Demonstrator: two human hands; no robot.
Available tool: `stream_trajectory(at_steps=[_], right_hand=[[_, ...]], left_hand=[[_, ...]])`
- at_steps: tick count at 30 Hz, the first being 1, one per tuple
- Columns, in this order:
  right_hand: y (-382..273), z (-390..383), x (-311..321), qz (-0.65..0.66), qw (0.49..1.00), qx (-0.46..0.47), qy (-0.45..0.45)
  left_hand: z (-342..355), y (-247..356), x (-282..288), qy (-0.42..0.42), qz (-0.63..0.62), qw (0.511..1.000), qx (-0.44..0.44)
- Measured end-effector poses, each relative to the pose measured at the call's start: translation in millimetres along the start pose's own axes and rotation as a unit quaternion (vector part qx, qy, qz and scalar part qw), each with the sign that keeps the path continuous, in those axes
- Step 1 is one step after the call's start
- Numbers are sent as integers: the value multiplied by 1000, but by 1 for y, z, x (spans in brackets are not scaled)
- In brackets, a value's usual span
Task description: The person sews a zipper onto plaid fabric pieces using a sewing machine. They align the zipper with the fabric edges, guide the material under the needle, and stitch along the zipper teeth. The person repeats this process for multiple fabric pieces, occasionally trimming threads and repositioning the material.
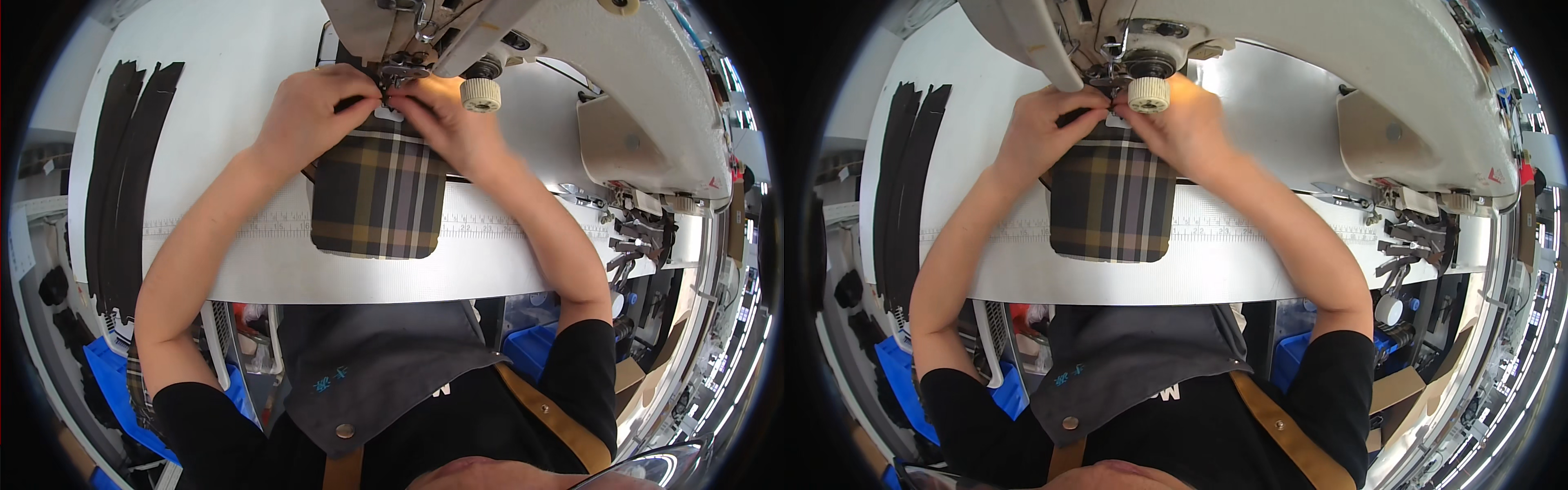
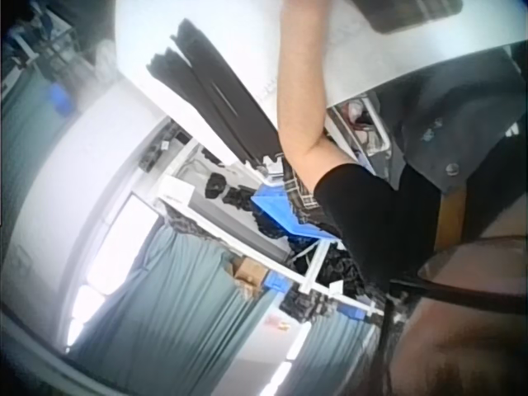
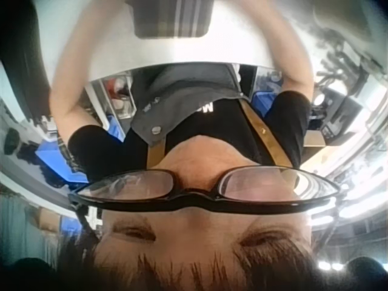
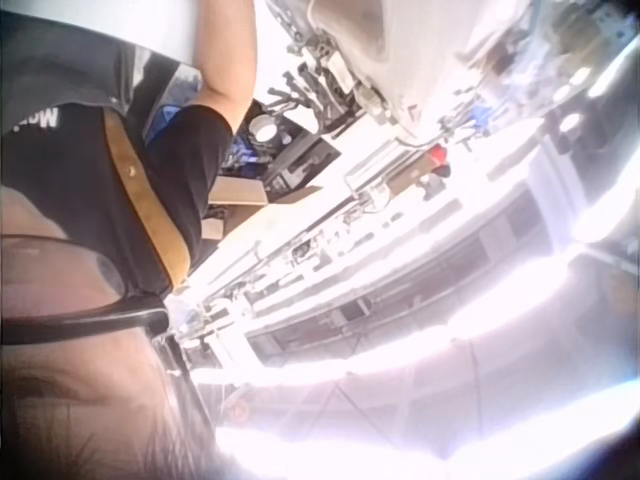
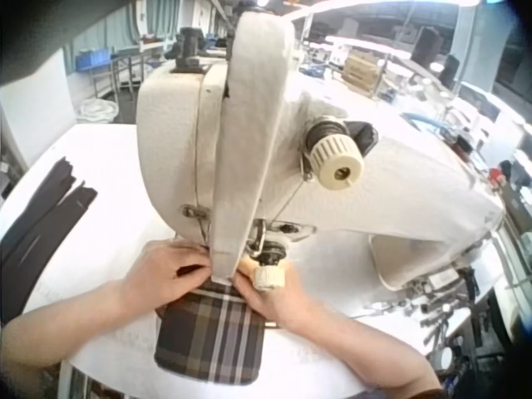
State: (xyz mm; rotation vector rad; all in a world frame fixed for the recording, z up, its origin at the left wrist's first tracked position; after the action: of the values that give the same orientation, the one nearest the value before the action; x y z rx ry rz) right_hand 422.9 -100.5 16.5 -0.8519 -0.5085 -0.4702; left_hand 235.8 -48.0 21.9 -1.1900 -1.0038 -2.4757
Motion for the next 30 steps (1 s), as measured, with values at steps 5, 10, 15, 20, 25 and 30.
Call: stream_trajectory(at_steps=[5,10,15,20,25,30], right_hand=[[-56,-28,23,27,985,134,-107],[-62,-44,4,-47,976,165,-133],[-71,-26,-21,42,991,117,-57],[-74,-20,-7,54,985,150,-60],[-61,-44,7,20,979,162,-119],[-63,-46,6,-13,973,167,-156]], left_hand=[[4,6,2,-32,-111,980,160],[3,4,-1,-40,-128,977,164],[9,-21,3,-79,-191,977,46],[8,-12,7,-84,-187,976,68],[11,-5,7,-78,-159,970,165],[12,-7,8,-75,-200,962,172]])
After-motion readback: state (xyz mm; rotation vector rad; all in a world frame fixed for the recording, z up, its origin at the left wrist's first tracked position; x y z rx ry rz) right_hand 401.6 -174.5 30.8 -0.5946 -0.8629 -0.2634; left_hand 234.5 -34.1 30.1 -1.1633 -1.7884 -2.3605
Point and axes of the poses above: each hand's wrist, its own z-axis towards the middle knuckle, its own x-axis out of the back of the hand, y = z × x, the point moved 1 cm from there along z, towards the middle knuckle, and after that the axes turned 13 degrees about z, right-handed, at the moved point
